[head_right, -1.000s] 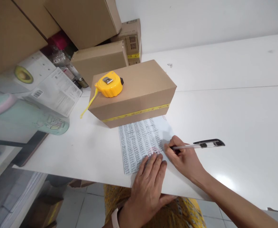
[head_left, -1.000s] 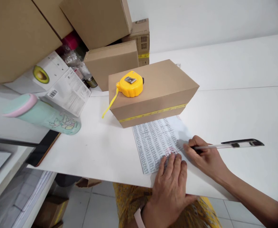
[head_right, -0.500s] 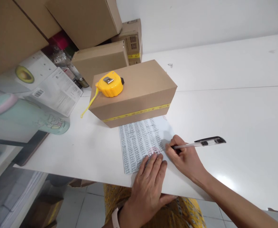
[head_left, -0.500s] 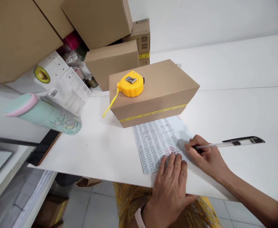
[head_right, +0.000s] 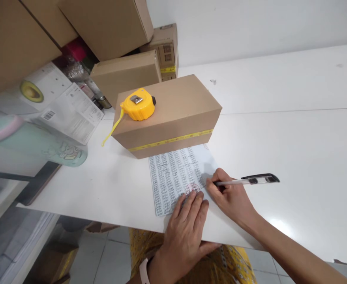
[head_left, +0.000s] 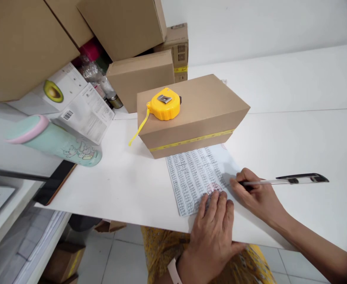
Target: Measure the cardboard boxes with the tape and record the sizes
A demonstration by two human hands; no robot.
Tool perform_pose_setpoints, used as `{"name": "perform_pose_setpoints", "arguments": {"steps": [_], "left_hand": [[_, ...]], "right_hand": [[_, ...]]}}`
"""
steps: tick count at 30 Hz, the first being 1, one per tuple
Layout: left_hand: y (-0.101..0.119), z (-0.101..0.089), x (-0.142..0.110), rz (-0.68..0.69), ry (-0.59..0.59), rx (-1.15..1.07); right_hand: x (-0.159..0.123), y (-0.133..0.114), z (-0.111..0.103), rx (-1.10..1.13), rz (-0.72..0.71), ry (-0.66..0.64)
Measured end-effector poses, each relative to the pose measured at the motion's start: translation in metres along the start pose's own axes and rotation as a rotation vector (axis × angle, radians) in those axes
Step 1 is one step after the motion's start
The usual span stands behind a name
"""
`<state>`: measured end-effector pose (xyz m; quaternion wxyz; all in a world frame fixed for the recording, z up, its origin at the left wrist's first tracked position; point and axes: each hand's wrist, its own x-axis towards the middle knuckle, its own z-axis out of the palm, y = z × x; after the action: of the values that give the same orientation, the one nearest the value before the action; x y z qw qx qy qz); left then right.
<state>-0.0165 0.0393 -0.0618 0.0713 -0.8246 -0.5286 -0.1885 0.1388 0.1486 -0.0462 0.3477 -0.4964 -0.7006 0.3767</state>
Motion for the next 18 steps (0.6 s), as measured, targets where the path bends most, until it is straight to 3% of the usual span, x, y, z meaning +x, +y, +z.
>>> {"name": "perform_pose_setpoints", "arguments": {"steps": [8,12,15,18], "left_hand": [[0.0,0.0,0.0,0.0,0.012,0.003],[0.0,0.001,-0.002,0.001,0.005,-0.001],[0.0,0.004,-0.003,-0.005,0.007,-0.022],[0.0,0.006,-0.004,-0.011,0.006,-0.058]], "right_hand": [[-0.002,0.001,0.001,0.017,0.036,-0.008],[-0.001,0.003,-0.001,-0.016,0.072,0.079],[0.003,0.01,-0.011,-0.128,0.062,0.217],[0.009,0.021,-0.023,-0.332,-0.048,0.218]]}}
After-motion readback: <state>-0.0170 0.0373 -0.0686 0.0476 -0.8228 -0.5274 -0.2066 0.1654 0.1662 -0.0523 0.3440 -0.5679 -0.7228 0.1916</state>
